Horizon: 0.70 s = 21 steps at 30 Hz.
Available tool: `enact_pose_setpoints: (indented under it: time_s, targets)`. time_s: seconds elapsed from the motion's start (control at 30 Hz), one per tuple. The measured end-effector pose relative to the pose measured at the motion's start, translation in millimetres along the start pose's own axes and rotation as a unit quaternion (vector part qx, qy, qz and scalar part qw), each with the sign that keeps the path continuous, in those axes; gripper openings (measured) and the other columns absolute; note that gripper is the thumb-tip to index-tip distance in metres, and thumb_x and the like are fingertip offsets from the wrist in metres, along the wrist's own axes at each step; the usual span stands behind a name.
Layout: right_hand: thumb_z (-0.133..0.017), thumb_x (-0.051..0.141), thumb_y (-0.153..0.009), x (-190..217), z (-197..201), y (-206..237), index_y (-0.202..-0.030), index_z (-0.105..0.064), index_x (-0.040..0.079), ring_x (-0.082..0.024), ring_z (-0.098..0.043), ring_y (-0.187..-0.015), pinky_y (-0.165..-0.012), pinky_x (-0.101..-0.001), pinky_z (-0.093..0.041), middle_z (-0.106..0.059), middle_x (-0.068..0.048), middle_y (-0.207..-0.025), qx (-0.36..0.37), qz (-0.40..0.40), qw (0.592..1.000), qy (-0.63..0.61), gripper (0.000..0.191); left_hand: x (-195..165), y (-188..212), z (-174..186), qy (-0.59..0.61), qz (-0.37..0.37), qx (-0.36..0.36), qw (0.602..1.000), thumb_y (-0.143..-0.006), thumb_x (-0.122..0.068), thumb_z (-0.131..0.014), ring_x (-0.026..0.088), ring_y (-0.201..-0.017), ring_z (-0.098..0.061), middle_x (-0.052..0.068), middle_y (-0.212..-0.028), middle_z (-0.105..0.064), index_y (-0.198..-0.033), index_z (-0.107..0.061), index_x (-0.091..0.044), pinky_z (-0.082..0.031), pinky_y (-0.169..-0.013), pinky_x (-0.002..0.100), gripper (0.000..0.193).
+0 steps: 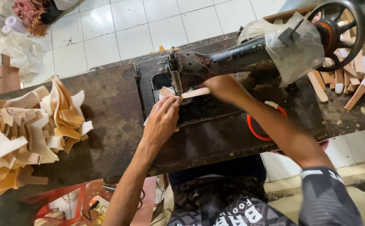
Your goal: The person uses a sewing machine to stitch beige shoe parts, aligning them under the needle and cutting threads with scissors. They repeatedly pick up parts, sew them, and trim the thread, placing finished pieces aside.
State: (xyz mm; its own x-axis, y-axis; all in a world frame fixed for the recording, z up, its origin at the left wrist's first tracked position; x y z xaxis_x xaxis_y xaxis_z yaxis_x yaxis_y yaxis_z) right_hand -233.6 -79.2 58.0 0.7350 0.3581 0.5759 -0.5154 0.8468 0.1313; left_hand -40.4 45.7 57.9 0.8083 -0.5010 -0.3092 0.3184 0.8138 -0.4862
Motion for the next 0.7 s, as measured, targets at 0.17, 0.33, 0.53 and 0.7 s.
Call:
enact_pose_setpoints:
  time_s: [0.17, 0.33, 0.53, 0.7]
  targets:
    - [-0.075, 0.015, -0.094, 9, 13, -71, -0.136, -0.063, 0.0, -0.017, -0.073, -0.092, -0.081, -0.0337, -0.061, -0.078, -0.007, -0.112, -0.056, 0.187, 0.87, -0.453, 0.045, 4, -3, 3, 0.007, -0.008, 0.016, 1.0, -0.089, -0.001, -0.067, 0.032, -0.123, -0.06, 0.014, -0.124, -0.066, -0.129, -0.064, -0.001, -0.05, -0.104, 0.044, 0.041]
    - [-0.079, 0.03, -0.092, 1, -5, -15, -0.12, -0.073, 0.012, -0.022, -0.071, -0.078, -0.073, -0.0353, -0.056, -0.078, -0.01, -0.098, -0.034, 0.198, 0.978, -0.052, 0.033, 4, -5, 1, 0.005, -0.005, 0.012, 1.0, -0.085, -0.001, -0.067, 0.033, -0.124, -0.06, 0.015, -0.124, -0.065, -0.129, -0.064, 0.0, -0.05, -0.104, 0.044, 0.044]
    - [-0.075, 0.028, -0.09, -8, -16, 11, -0.106, -0.082, 0.022, -0.028, -0.072, -0.075, -0.067, -0.039, -0.055, -0.076, -0.009, -0.085, -0.081, 0.225, 0.971, -0.013, 0.018, 5, -4, -1, 0.003, 0.01, 0.007, 1.0, -0.086, -0.002, -0.068, 0.033, -0.124, -0.06, 0.014, -0.126, -0.065, -0.128, -0.066, 0.0, -0.05, -0.104, 0.044, 0.042]
    - [-0.077, 0.025, -0.091, -5, -15, 11, -0.108, -0.082, 0.022, -0.028, -0.07, -0.071, -0.063, -0.0399, -0.054, -0.075, -0.01, -0.082, -0.109, 0.245, 0.963, -0.021, 0.018, 8, -9, -3, 0.034, 0.022, 0.008, 0.999, -0.091, -0.001, -0.068, 0.033, -0.119, -0.061, 0.016, -0.124, -0.063, -0.119, -0.067, -0.002, -0.051, -0.102, 0.046, 0.028]
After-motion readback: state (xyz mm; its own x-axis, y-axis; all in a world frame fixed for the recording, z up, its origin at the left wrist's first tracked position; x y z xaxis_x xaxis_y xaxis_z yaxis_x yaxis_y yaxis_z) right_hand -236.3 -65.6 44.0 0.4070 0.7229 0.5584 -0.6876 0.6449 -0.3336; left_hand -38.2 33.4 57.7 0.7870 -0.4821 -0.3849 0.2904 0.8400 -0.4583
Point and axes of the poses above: each hand's wrist, its own y-axis away from the middle knuckle, its own z-axis out of the back of the hand, x = y × z, the point moved 4 cm from there along -y, towards the middle knuckle
